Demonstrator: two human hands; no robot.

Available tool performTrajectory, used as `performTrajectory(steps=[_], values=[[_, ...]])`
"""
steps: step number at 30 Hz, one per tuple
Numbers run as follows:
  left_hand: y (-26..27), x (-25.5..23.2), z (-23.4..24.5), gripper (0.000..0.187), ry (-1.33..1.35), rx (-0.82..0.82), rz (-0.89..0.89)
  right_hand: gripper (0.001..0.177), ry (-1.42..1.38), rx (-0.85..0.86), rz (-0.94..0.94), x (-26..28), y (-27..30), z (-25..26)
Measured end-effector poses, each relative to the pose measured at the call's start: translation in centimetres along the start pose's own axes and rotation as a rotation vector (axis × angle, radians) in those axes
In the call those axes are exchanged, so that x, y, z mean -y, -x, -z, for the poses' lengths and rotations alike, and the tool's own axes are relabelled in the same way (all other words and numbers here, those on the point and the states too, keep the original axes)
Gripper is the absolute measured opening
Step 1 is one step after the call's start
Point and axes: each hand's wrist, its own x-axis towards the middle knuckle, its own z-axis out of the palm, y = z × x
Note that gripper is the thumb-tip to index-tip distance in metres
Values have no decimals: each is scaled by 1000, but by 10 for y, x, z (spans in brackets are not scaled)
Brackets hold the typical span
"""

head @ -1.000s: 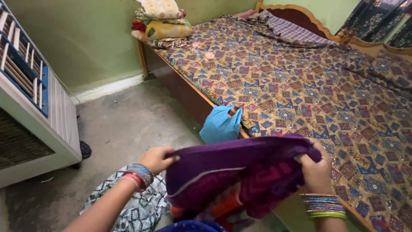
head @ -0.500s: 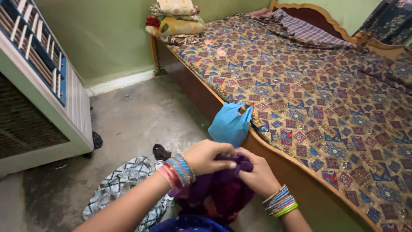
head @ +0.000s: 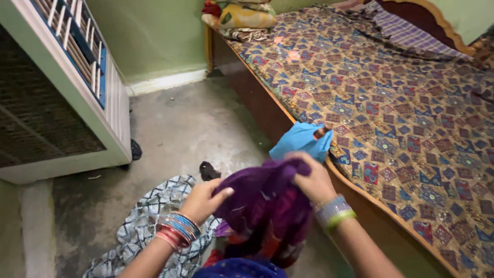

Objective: The person folds a patterned pillowcase and places it on a stack on the bed. Then, the person folds a colorful blanket and places it on top of the stack. Finally, the person folds a black-and-white patterned cloth and places it on the stack.

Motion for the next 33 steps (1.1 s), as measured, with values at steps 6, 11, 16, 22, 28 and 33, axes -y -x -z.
performTrajectory(steps=[6, 11, 16, 22, 28, 33], values=[[-7, -11, 13, 74, -8, -108, 175, 73, 497, -120, -89, -9, -94, -42], [-16, 3, 6, 72, 236, -88, 112, 34, 325, -119, -332, -11, -71, -77], [-36, 20, -40, 80, 209, 17, 97, 27, 72, -14, -219, 6, -31, -113], [-61, 30, -62, 25, 238, 67, 79, 59, -327, -131, -470, -22, 2, -120], [-68, 32, -69, 32, 341, 75, -89, 23, -406, -306, -451, -88, 21, -90], [-76, 44, -53, 57, 725, 489, 43, 24, -237, -632, -462, -98, 8, -39]])
